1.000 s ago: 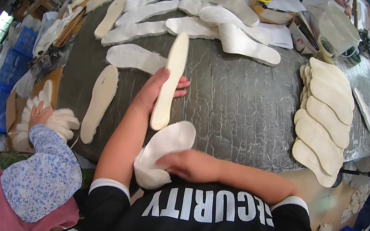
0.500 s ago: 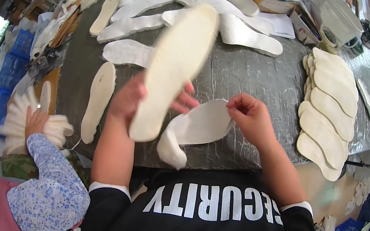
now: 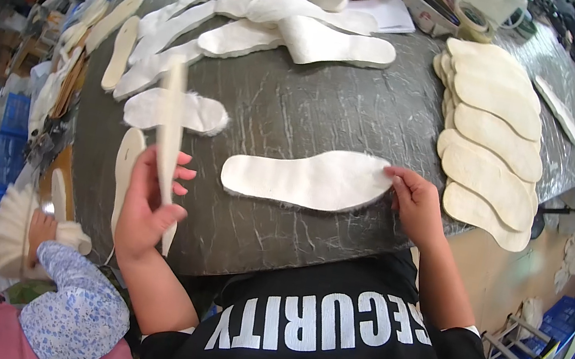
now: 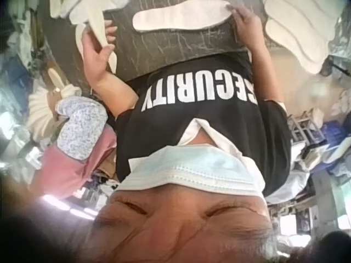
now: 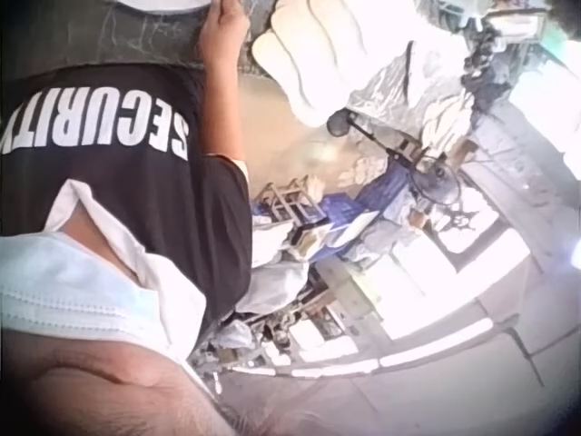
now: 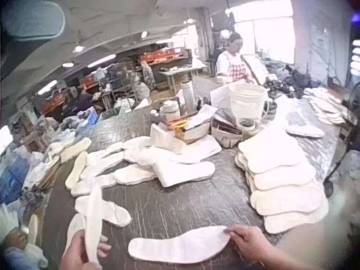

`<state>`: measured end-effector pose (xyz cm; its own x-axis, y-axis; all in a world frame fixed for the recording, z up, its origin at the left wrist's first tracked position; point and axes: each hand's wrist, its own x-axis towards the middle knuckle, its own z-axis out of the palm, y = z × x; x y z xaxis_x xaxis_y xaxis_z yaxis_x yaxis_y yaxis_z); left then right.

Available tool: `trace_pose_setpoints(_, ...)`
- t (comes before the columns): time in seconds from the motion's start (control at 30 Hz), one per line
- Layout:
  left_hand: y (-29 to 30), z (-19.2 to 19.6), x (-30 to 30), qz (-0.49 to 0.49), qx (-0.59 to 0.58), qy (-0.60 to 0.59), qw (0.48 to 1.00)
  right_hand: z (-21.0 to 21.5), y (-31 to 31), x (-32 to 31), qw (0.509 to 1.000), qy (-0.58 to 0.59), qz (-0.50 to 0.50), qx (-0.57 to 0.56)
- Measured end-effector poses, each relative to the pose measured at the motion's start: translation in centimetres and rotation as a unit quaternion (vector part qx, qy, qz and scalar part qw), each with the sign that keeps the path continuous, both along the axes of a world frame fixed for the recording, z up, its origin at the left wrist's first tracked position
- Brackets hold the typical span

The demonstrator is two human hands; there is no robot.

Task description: Layering and assembling components of shoe insoles in a manufacturing environment.

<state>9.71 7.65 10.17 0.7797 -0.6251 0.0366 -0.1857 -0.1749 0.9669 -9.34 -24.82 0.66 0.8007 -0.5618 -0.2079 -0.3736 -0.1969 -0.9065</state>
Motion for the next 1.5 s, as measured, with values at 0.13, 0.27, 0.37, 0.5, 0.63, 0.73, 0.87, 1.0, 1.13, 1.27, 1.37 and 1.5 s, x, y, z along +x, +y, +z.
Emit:
trace_pose_setpoints(0.13, -4.3, -0.3, -0.2, -0.100, 0.135, -0.161, 0.973, 0.5, -0.3, -0.9, 0.990, -0.012, 0.002, -0.138)
trace_pose_setpoints(0.27, -10.1, 0.6, -0.8, -0.212, 0.189, -0.299, 0.911, 1.4, -1.2, -1.7, 0.998, 0.056, -0.005, 0.042)
trace_pose_setpoints(0.37, -11.3, -1.1, -0.6, -0.257, 0.179, -0.292, 0.904, 1.8, -1.3, -1.7, 0.984, 0.058, 0.034, 0.165)
trace_pose_setpoints(0.5, -11.6, -3.4, -0.5, -0.278, 0.180, -0.268, 0.905, 2.0, -1.9, -1.4, 0.972, 0.072, 0.048, 0.217)
trace_pose_setpoints(0.63, -12.8, -3.5, -0.7, -0.291, 0.222, -0.262, 0.893, 1.8, -2.5, -1.5, 0.963, 0.078, 0.070, 0.246)
trace_pose_setpoints(0.73, -13.2, -4.0, -0.6, -0.302, 0.220, -0.257, 0.891, 1.5, -2.7, -1.6, 0.960, 0.073, 0.075, 0.259)
trace_pose_setpoints(0.87, -13.3, -4.1, -0.4, -0.318, 0.241, -0.250, 0.882, 1.5, -2.9, -1.6, 0.959, 0.057, 0.076, 0.269)
trace_pose_setpoints(1.0, -13.3, -4.1, -0.5, -0.317, 0.238, -0.251, 0.883, 1.6, -2.9, -1.5, 0.956, 0.054, 0.085, 0.275)
trace_pose_setpoints(1.13, -13.4, -4.1, -0.5, -0.315, 0.236, -0.245, 0.886, 1.9, -3.1, -1.5, 0.954, 0.058, 0.084, 0.281)
trace_pose_setpoints(1.27, -13.4, -4.2, -0.5, -0.317, 0.238, -0.235, 0.887, 1.6, -3.0, -1.6, 0.955, 0.051, 0.085, 0.278)
trace_pose_setpoints(1.37, -13.5, -4.2, -0.6, -0.318, 0.242, -0.236, 0.886, 1.4, -3.0, -1.7, 0.956, 0.041, 0.088, 0.275)
trace_pose_setpoints(1.5, -13.9, -4.1, -0.7, -0.320, 0.238, -0.241, 0.885, 1.3, -2.9, -1.7, 0.956, 0.040, 0.089, 0.278)
